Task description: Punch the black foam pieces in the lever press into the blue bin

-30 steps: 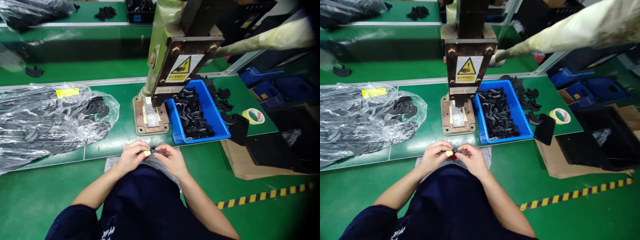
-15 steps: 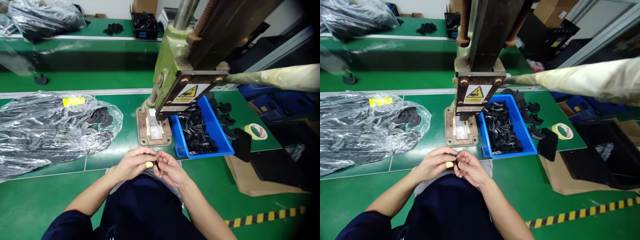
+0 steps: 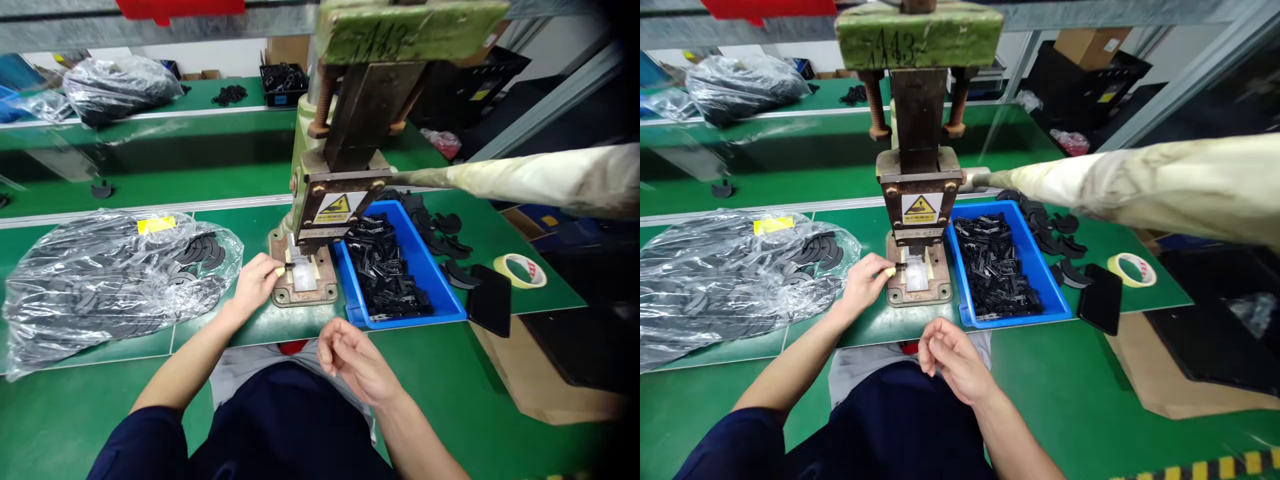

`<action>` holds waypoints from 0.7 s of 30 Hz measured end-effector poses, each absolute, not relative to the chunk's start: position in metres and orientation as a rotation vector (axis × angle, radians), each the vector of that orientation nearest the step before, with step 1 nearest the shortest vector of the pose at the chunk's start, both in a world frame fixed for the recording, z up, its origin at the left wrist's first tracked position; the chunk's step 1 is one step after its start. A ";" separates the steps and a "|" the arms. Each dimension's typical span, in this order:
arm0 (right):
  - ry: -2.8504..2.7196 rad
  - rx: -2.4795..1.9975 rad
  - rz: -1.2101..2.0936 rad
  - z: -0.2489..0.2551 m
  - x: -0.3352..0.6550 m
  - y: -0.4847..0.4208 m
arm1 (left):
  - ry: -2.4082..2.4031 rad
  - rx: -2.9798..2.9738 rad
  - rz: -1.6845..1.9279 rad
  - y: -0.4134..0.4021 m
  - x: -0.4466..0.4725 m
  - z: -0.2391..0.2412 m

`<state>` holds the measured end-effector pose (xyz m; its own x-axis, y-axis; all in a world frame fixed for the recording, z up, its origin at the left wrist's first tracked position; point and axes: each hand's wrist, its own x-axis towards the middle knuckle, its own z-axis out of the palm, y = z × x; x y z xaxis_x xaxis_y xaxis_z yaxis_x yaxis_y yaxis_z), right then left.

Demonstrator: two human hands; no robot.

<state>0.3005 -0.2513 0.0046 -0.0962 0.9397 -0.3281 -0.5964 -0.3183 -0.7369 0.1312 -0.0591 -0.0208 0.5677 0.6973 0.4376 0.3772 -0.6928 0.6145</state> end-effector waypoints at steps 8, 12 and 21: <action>-0.647 -0.973 1.513 0.007 0.320 -0.266 | 0.792 2.594 0.620 -0.032 0.149 -0.034; -0.755 -1.028 1.371 0.011 0.339 -0.265 | 0.737 2.618 0.559 -0.031 0.152 -0.027; -1.054 -0.887 0.151 0.150 0.371 -0.205 | 0.748 2.608 0.536 -0.035 0.153 -0.026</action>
<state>0.3708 -0.2054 0.1501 0.5184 0.5044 0.6905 0.2903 0.6558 -0.6969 0.1528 -0.0354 -0.0262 0.7865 0.5633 0.2533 0.4209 -0.7889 0.4477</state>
